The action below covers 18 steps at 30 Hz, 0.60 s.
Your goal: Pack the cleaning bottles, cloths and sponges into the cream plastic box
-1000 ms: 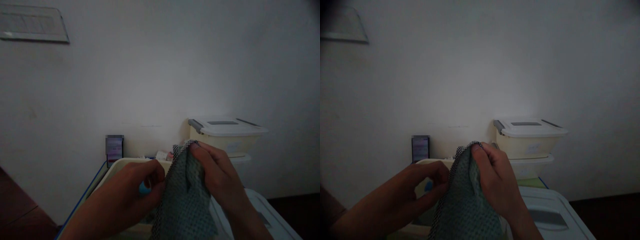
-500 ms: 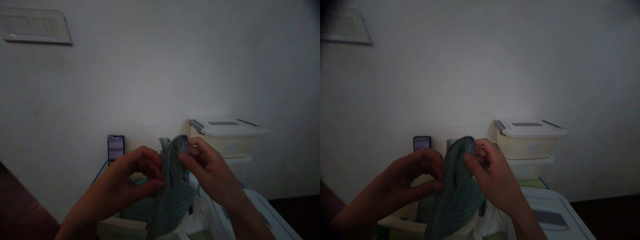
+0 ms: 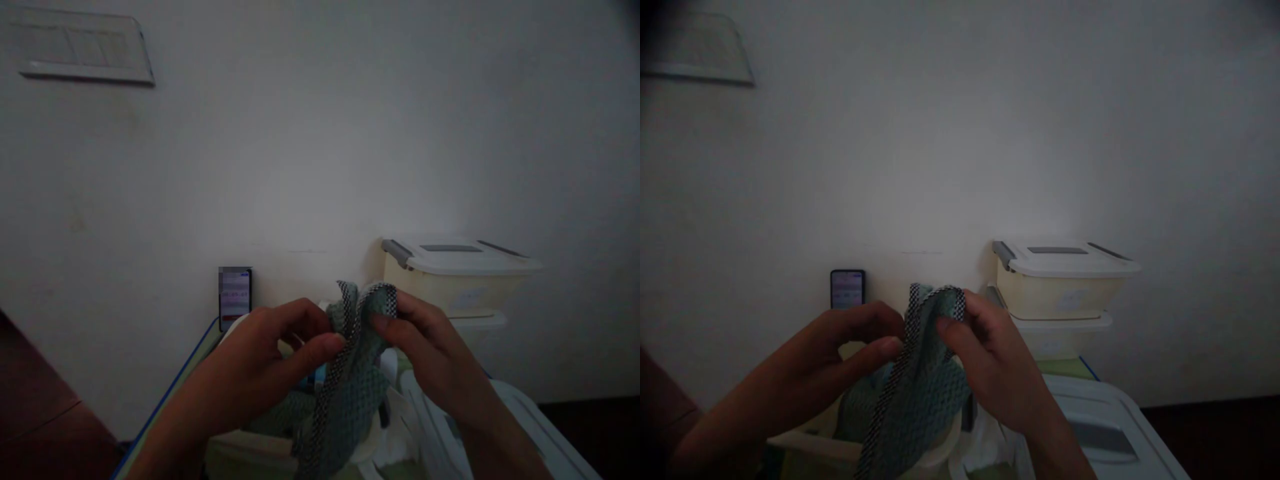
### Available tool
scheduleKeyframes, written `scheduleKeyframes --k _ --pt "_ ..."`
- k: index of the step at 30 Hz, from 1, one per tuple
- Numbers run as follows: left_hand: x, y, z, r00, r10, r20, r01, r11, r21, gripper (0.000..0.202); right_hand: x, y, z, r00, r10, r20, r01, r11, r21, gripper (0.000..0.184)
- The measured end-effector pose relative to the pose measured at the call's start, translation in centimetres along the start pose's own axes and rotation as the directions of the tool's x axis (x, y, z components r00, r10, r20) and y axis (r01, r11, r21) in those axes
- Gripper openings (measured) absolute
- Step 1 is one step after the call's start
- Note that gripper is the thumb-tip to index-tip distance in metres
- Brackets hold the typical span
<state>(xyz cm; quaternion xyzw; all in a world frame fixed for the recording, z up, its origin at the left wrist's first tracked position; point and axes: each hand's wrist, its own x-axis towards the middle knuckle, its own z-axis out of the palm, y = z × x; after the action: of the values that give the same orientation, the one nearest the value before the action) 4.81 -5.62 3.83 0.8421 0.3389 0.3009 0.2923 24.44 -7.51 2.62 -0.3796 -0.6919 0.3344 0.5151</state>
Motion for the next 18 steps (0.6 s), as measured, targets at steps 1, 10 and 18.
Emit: scheduleKeyframes --k 1,10,18 --pt "0.0 0.1 0.1 1.000 0.001 -0.006 -0.001 1.000 0.007 0.022 0.0 0.0 0.0 1.000 -0.009 0.008 0.009 1.000 0.001 0.017" --pt "-0.2 0.1 0.5 0.997 -0.028 -0.074 0.042 0.980 0.197 0.014 -0.6 -0.2 0.6 0.987 -0.060 0.146 0.093 0.969 -0.230 0.014" --pt "0.2 -0.1 1.0 0.991 -0.021 -0.134 0.053 0.970 0.236 0.010 -1.1 -0.7 0.9 0.978 -0.108 0.178 0.178 0.878 -0.445 0.007"
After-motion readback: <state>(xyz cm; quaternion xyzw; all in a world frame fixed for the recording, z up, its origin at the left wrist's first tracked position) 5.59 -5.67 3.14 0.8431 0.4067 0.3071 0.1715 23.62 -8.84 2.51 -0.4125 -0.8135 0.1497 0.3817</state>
